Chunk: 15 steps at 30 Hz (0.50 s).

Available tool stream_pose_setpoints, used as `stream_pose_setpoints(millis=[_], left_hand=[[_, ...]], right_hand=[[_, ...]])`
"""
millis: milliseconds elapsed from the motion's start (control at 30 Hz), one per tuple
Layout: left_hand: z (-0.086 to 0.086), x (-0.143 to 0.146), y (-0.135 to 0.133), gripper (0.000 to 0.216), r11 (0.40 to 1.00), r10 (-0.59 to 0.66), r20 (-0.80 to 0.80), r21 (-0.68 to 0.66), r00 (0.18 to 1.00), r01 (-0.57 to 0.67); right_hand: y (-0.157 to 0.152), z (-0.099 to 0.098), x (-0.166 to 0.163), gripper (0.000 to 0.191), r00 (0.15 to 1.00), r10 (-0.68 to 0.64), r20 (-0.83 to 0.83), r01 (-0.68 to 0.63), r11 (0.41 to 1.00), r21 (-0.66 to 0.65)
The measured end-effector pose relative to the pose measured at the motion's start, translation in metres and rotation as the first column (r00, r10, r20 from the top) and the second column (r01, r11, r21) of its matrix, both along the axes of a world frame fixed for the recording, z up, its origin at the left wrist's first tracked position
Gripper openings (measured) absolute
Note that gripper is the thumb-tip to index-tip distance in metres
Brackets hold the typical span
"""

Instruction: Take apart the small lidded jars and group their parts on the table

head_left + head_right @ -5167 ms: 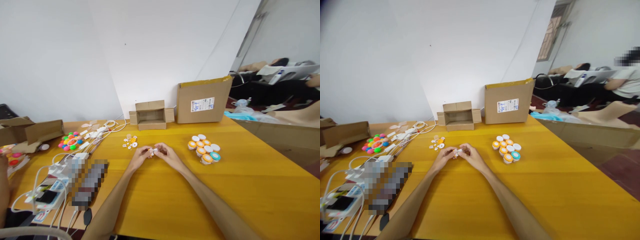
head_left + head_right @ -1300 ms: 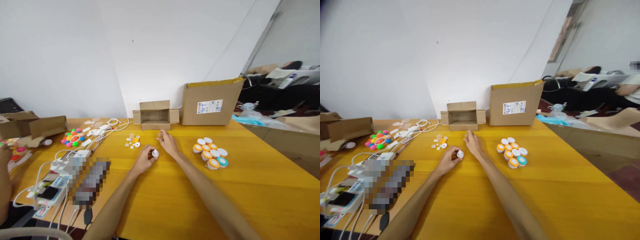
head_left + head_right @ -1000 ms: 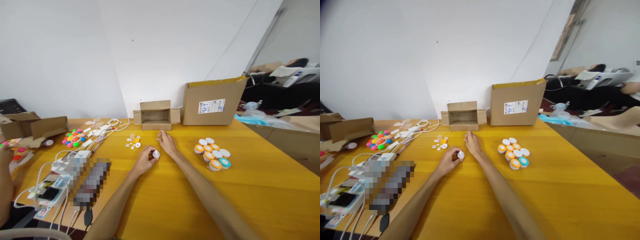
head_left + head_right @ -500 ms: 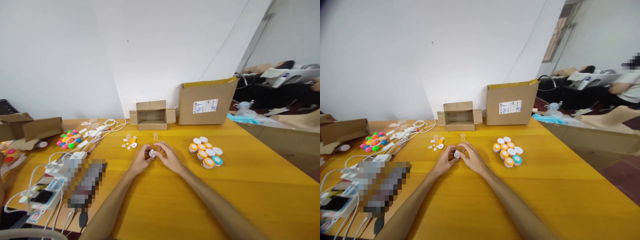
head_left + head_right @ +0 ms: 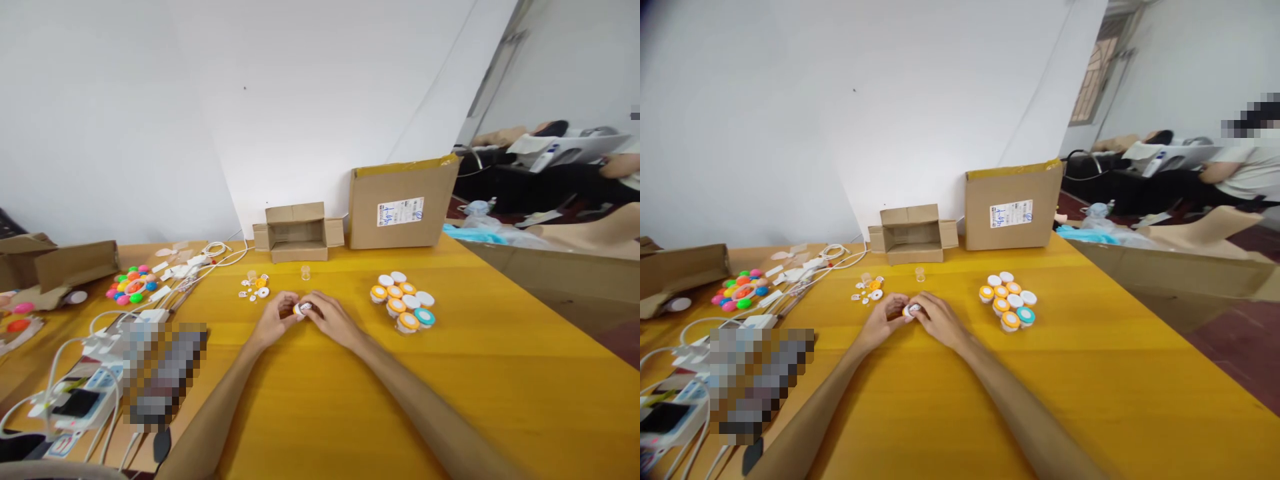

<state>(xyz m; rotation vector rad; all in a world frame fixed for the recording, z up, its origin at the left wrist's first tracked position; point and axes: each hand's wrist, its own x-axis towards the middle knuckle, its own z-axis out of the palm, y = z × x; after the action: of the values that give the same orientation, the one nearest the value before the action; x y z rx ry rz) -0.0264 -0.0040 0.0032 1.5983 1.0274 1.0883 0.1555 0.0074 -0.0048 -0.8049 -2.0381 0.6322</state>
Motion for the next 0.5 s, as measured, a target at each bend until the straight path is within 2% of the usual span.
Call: stream_pose_setpoints(millis=[200, 500], left_hand=[[0.0001, -0.0014, 0.0019, 0.032, 0.997, -0.044, -0.001, -0.067, 0.999, 0.043], [-0.0031, -0.0019, 0.0006, 0.028, 0.996, -0.081, -0.06, -0.03, 0.995, 0.079]], right_hand=[[-0.0022, -0.0022, 0.0007, 0.018, 0.999, 0.019, 0.03, -0.021, 0.998, 0.06], [-0.0005, -0.0036, -0.0002, 0.015, 1.0, 0.014, 0.011, -0.013, 0.999, -0.037]])
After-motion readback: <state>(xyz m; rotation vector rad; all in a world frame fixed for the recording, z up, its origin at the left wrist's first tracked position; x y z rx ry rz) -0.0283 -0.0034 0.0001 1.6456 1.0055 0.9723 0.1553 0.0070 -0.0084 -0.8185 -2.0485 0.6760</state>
